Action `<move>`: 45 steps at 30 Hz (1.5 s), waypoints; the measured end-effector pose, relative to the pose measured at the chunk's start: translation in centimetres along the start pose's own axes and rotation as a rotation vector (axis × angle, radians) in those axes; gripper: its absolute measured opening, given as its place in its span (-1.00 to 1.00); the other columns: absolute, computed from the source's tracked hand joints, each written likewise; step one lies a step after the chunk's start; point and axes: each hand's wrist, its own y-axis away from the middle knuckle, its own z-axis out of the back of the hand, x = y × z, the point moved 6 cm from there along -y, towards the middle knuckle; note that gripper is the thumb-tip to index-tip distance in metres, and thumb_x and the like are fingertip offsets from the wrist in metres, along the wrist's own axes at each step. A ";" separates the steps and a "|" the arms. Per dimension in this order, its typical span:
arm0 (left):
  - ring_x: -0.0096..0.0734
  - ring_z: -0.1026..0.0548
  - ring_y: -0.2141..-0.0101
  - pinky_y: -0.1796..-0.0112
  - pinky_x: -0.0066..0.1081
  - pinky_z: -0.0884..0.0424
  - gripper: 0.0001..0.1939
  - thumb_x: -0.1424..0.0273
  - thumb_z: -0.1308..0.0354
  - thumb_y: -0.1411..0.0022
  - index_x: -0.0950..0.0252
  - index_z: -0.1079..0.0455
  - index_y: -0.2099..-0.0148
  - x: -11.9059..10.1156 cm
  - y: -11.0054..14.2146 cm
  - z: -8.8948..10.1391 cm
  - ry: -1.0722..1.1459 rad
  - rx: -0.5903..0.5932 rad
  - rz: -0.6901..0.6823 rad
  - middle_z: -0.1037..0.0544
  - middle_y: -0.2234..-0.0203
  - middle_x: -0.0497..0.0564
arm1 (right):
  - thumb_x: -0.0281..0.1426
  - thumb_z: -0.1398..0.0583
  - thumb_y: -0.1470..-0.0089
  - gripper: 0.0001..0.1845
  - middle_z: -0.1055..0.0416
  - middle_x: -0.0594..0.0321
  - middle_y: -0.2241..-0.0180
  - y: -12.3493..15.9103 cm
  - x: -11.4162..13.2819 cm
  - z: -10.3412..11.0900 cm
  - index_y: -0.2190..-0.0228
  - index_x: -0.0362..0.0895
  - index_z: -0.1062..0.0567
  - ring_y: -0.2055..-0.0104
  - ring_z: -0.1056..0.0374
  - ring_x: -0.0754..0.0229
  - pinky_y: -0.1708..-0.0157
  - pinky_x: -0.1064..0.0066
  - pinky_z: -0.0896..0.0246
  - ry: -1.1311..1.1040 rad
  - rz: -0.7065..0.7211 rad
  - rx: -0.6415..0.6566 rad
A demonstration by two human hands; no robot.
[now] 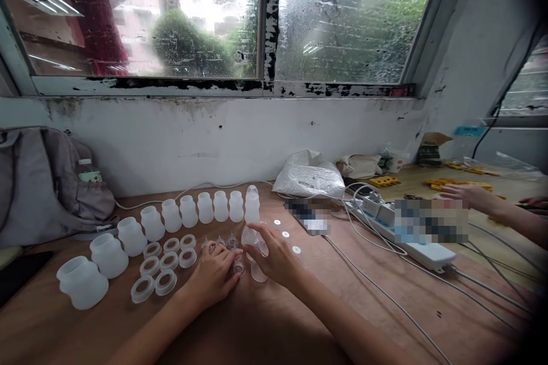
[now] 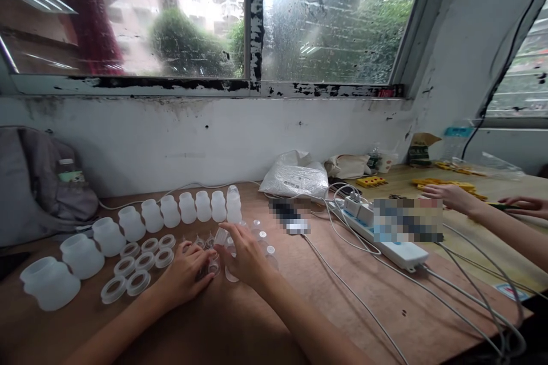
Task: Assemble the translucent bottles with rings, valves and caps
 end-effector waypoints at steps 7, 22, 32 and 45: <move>-0.26 -0.28 0.10 0.07 -0.25 -0.12 -0.64 0.31 0.00 -0.14 0.27 -0.14 0.01 -0.2 -0.1 3.6 0.068 -0.305 0.041 -0.34 0.11 0.09 | -0.36 -0.06 -0.05 -0.63 -0.33 0.09 0.19 0.6 0.3 -0.8 0.08 -0.11 -0.15 0.19 -0.29 0.11 0.21 0.26 -0.21 -0.055 0.023 0.043; -0.21 -0.28 0.15 0.12 -0.23 -0.16 -0.89 0.33 0.01 -0.10 0.25 -0.26 0.36 3.6 5.6 6.1 -0.077 -0.120 0.171 -0.39 0.25 0.05 | -0.41 -0.04 -0.07 -0.71 -0.33 0.10 0.21 0.7 1.2 -1.2 0.12 -0.11 -0.20 0.16 -0.26 0.11 0.19 0.23 -0.20 -0.090 0.087 0.066; -0.20 -0.31 0.19 0.10 -0.14 -0.04 -0.76 0.27 0.01 -0.06 0.24 -0.26 0.22 6.3 7.2 3.2 -0.162 0.036 0.340 -0.43 0.27 0.05 | -0.47 -0.01 -0.07 -0.75 -0.34 0.14 0.24 1.0 0.2 -1.6 0.15 -0.11 -0.21 0.17 -0.26 0.13 0.19 0.26 -0.18 -0.049 0.060 0.040; -0.18 -0.29 0.13 0.14 -0.17 -0.15 -0.74 0.22 0.03 -0.12 0.20 -0.26 0.16 3.6 -1.4 11.3 -0.028 -0.183 0.306 -0.41 0.21 0.02 | -0.39 -0.09 0.04 -0.52 -0.18 0.02 0.00 -8.6 -5.8 -0.7 0.02 -0.13 -0.21 -0.06 -0.04 0.02 0.05 0.25 0.06 0.428 -0.374 -0.038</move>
